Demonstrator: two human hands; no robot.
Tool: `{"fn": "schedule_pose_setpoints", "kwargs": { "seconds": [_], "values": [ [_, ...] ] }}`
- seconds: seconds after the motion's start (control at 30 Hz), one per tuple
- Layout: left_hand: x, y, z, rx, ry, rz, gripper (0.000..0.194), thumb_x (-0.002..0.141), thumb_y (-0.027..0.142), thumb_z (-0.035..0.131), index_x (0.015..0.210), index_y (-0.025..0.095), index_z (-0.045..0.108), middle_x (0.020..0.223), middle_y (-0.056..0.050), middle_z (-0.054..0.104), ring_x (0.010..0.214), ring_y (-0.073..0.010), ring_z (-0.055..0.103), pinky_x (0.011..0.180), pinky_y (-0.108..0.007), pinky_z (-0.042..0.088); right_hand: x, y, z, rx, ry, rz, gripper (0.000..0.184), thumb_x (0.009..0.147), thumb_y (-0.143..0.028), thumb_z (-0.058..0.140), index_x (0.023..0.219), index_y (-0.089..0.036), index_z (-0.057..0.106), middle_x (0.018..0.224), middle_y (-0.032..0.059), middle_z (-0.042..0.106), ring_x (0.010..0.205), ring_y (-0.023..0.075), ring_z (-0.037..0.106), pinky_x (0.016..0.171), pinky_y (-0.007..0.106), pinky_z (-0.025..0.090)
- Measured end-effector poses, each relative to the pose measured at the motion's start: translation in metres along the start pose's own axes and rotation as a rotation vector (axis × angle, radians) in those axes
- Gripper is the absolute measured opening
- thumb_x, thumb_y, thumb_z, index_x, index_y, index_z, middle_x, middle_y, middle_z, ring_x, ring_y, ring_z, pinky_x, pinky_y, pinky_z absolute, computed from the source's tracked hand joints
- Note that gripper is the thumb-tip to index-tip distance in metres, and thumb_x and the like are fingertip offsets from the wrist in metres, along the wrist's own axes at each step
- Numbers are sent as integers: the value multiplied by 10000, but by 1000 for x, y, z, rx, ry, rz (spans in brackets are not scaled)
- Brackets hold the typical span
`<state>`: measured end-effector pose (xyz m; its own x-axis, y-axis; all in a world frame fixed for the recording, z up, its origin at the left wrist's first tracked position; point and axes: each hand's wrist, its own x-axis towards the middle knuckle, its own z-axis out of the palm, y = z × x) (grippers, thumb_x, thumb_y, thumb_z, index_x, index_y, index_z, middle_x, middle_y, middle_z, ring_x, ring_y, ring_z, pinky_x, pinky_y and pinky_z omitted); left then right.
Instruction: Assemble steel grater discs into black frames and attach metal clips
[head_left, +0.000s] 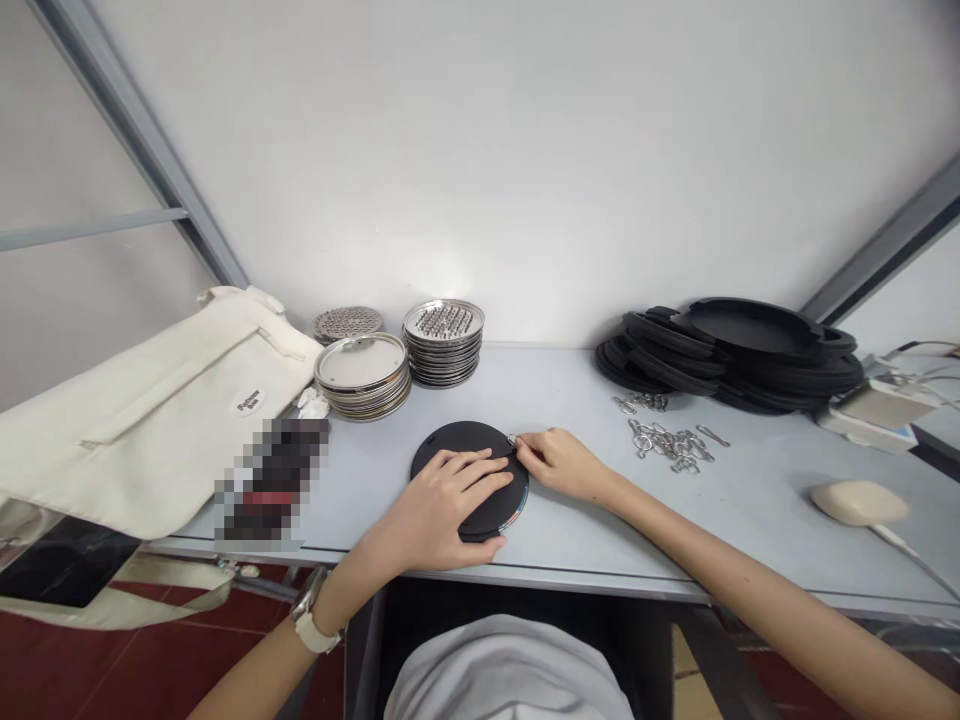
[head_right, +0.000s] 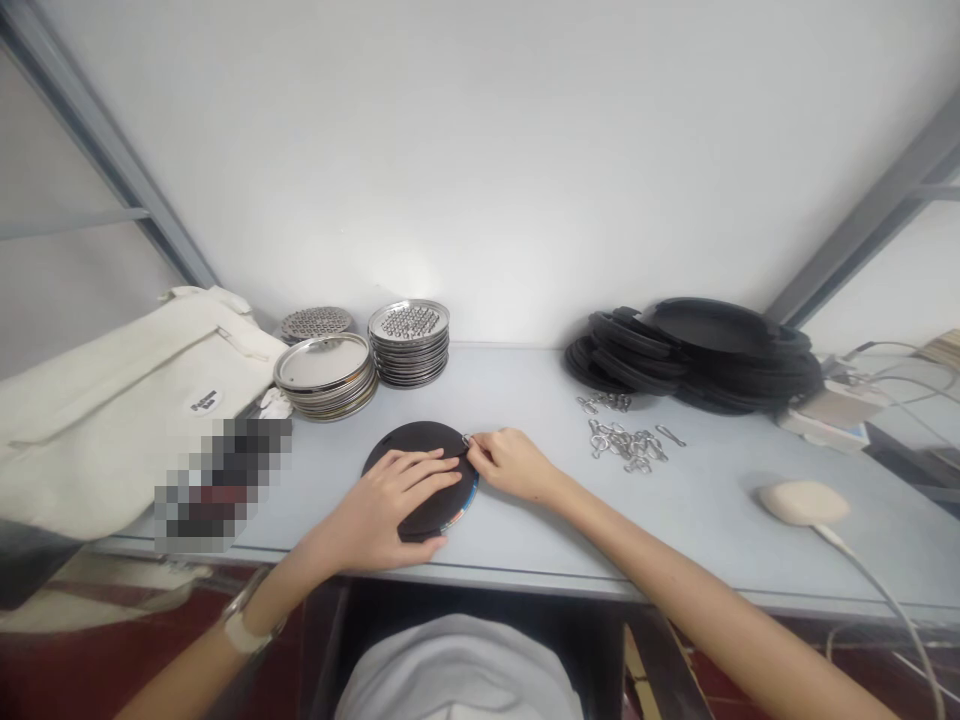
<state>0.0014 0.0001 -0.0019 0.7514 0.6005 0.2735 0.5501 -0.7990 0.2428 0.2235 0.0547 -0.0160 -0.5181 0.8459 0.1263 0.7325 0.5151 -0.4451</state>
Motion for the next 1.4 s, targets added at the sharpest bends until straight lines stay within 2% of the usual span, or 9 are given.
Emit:
{"fn": "schedule_pose_setpoints", "kwargs": {
  "seconds": [0.33, 0.73, 1.17, 1.4],
  "values": [
    [0, 0, 0, 7, 4, 1, 599, 794, 402, 596, 1342, 235, 424, 1387, -34, 481, 1336, -244, 345, 1066, -410, 285, 0, 0, 0, -91, 2, -20, 319, 892, -222, 369, 578, -183, 405, 482, -26, 457, 439, 79, 294, 526, 240, 218],
    [0, 0, 1, 15, 29, -17, 606, 794, 380, 604, 1353, 235, 419, 1383, -50, 482, 1331, -250, 355, 1070, -407, 282, -5, 4, -2, -135, -22, -59, 325, 906, -224, 361, 599, -182, 458, 495, -11, 498, 442, 89, 333, 534, 246, 230],
    [0, -1, -2, 19, 2, 1, 598, 804, 382, 598, 1356, 227, 426, 1387, -58, 483, 1341, -264, 341, 1063, -429, 297, 2, 3, -2, -12, -22, -56, 385, 972, -311, 291, 661, -190, 483, 516, -19, 486, 462, 102, 377, 546, 245, 259],
    [1, -1, -1, 21, 0, 6, 609, 808, 387, 592, 1366, 226, 408, 1391, -58, 476, 1340, -263, 338, 1064, -426, 291, 1, 4, -2, 119, 41, -37, 269, 948, -335, 355, 735, -199, 449, 557, -50, 447, 493, 94, 380, 527, 217, 269]
  ]
}}
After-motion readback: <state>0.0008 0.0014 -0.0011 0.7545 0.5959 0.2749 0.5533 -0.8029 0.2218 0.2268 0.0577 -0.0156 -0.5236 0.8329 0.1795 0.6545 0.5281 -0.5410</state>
